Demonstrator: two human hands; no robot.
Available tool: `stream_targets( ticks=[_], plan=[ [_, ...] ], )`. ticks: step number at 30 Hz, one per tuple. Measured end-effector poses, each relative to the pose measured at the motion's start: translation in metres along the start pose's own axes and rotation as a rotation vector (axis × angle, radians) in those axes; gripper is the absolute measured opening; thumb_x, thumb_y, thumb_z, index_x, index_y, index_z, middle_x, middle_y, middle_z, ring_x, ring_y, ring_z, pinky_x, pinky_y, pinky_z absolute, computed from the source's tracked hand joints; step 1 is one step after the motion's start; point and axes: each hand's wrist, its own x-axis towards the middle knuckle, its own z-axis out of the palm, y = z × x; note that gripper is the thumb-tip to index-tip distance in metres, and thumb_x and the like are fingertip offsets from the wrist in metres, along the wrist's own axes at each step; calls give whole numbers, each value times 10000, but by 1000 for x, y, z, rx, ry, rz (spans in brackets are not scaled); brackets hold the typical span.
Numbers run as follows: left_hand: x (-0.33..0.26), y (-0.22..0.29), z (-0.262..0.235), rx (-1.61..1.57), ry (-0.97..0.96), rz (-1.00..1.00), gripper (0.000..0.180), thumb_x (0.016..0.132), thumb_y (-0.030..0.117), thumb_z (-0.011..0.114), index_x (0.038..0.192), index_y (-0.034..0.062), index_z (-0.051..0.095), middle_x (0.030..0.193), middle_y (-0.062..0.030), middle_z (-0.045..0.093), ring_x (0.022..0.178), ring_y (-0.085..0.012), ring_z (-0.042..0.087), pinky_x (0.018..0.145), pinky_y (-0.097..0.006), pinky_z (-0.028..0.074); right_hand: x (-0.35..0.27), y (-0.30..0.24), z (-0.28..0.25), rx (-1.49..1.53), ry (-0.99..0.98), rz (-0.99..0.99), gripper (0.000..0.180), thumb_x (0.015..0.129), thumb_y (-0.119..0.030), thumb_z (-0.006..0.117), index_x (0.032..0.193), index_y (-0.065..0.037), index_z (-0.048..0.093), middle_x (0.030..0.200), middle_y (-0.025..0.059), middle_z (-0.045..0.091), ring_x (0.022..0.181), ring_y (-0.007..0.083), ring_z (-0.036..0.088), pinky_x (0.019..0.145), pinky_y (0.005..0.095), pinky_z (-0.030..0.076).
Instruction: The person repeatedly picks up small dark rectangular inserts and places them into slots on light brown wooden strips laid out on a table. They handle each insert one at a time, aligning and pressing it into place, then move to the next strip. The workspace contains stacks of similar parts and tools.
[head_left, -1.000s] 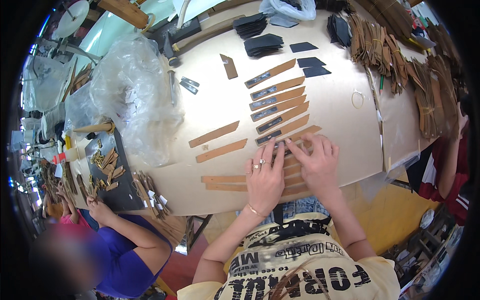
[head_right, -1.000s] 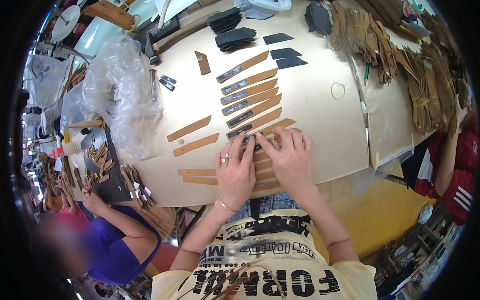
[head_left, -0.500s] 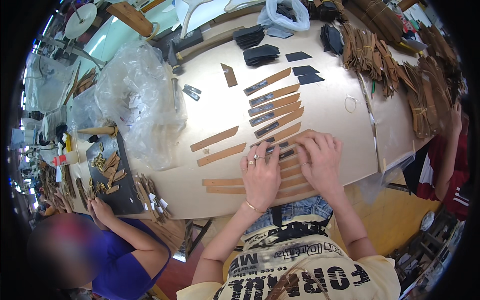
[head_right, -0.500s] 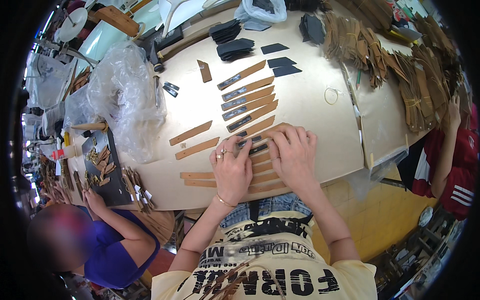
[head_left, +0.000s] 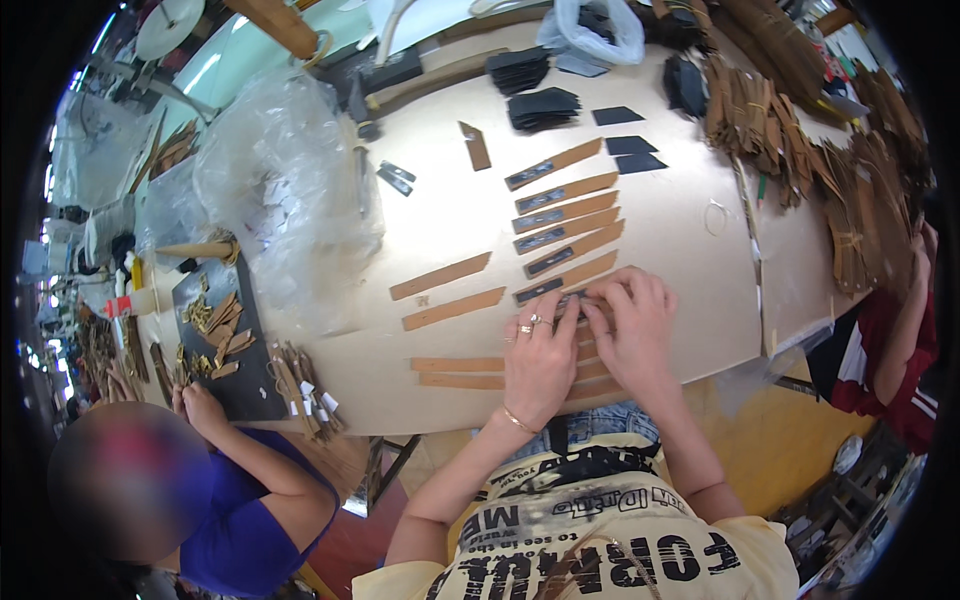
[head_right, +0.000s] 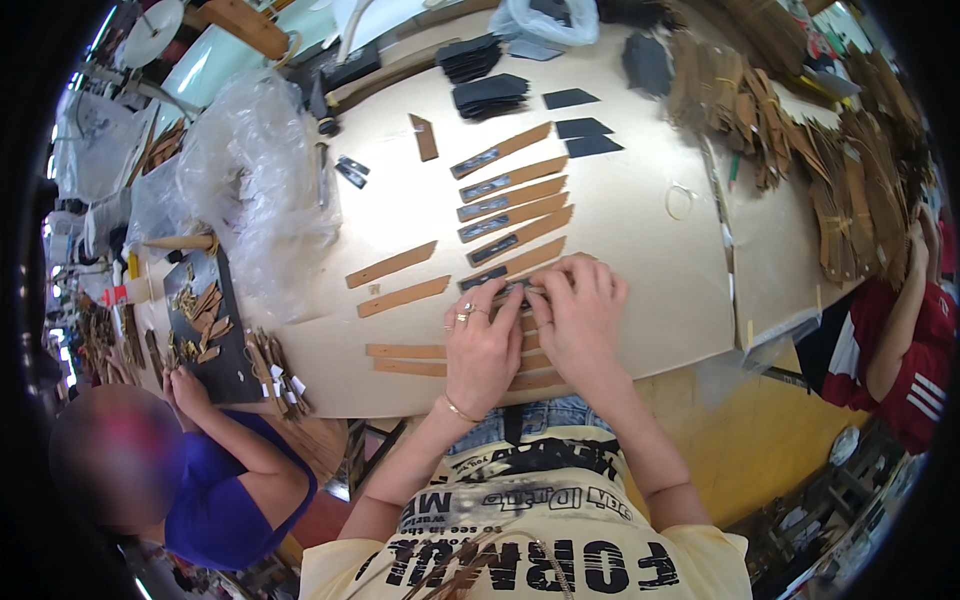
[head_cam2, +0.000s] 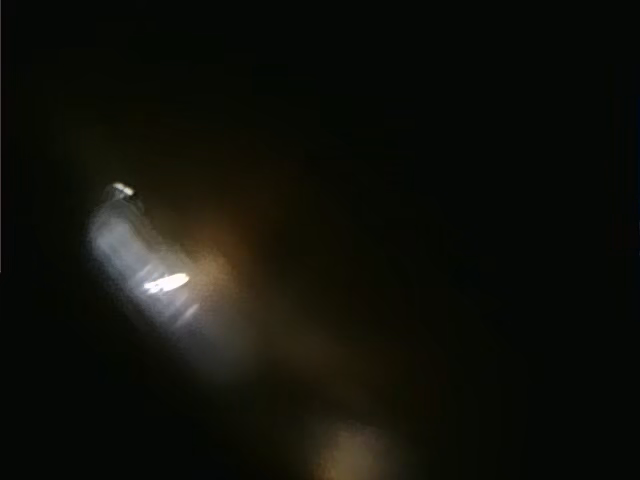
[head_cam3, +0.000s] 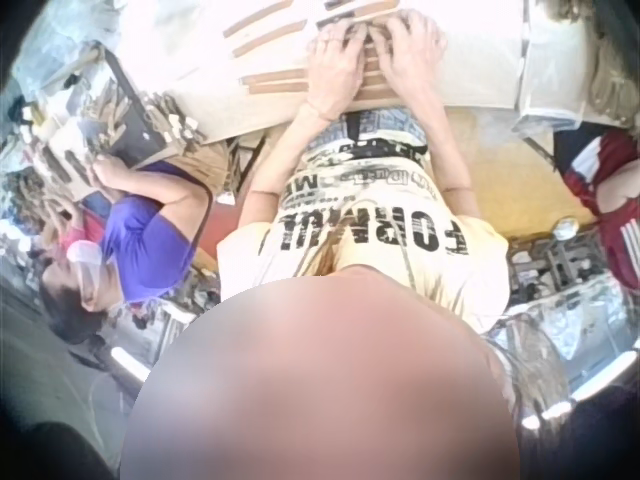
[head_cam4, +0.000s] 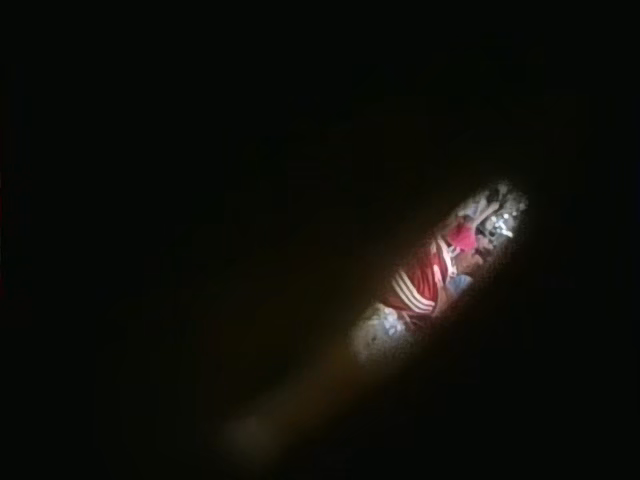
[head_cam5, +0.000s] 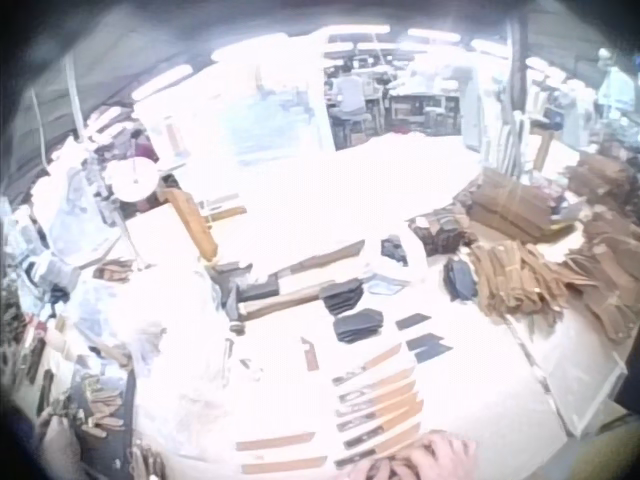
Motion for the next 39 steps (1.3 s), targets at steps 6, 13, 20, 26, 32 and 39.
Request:
stream_targets(
  ticks=[6, 13, 20, 26, 32, 39],
  plan=[
    [31, -54, -41, -32, 225, -93, 250, 865, 88, 705, 1114, 78, 719, 1094, -100, 686, 1032, -277, 646, 916, -398, 440, 4, 5, -14, 35, 20, 71, 179, 867, -177, 696, 1031, -126, 644, 1101, 70, 592, 1089, 272, 525, 931, 438, 332],
    [103, -166, -67, 219, 308, -99, 210, 880, 158, 727, 1036, 18, 726, 1040, -141, 678, 938, -331, 645, 837, -421, 496, 3, 19, -31, 10, 110, 62, 131, 911, -172, 674, 1034, -124, 665, 1063, 52, 610, 1071, 252, 536, 947, 419, 325],
    [101, -171, -69, -16, 351, -210, 140, 902, 100, 668, 963, -11, 727, 919, -128, 695, 805, -260, 653, 727, -353, 513, -5, 19, -37, 24, 118, 77, 152, 897, -152, 697, 1038, -104, 668, 1061, 60, 639, 1057, 248, 565, 940, 397, 347],
    [57, -108, -87, -584, 477, -461, 164, 958, 91, 633, 990, -51, 709, 949, -66, 689, 839, -114, 609, 759, -274, 499, 17, -24, -27, 342, 48, -62, 189, 851, -81, 734, 1028, -41, 679, 984, 88, 661, 936, 262, 609, 870, 367, 455],
    [23, -34, -81, -524, 608, -297, 119, 904, -12, 668, 1010, -39, 715, 1023, -85, 682, 860, -138, 626, 774, -286, 510, 50, -78, -16, 656, -54, -184, 222, 869, -234, 750, 1008, -68, 702, 896, 43, 675, 793, 221, 635, 752, 355, 452],
    [10, -21, -70, -672, 593, -256, 133, 898, -38, 660, 1022, -33, 707, 1041, -98, 674, 891, -162, 635, 837, -294, 511, 46, -70, -17, 823, -55, -110, 153, 899, -168, 727, 979, -39, 712, 809, 57, 688, 709, 181, 627, 682, 298, 456]
  ],
)
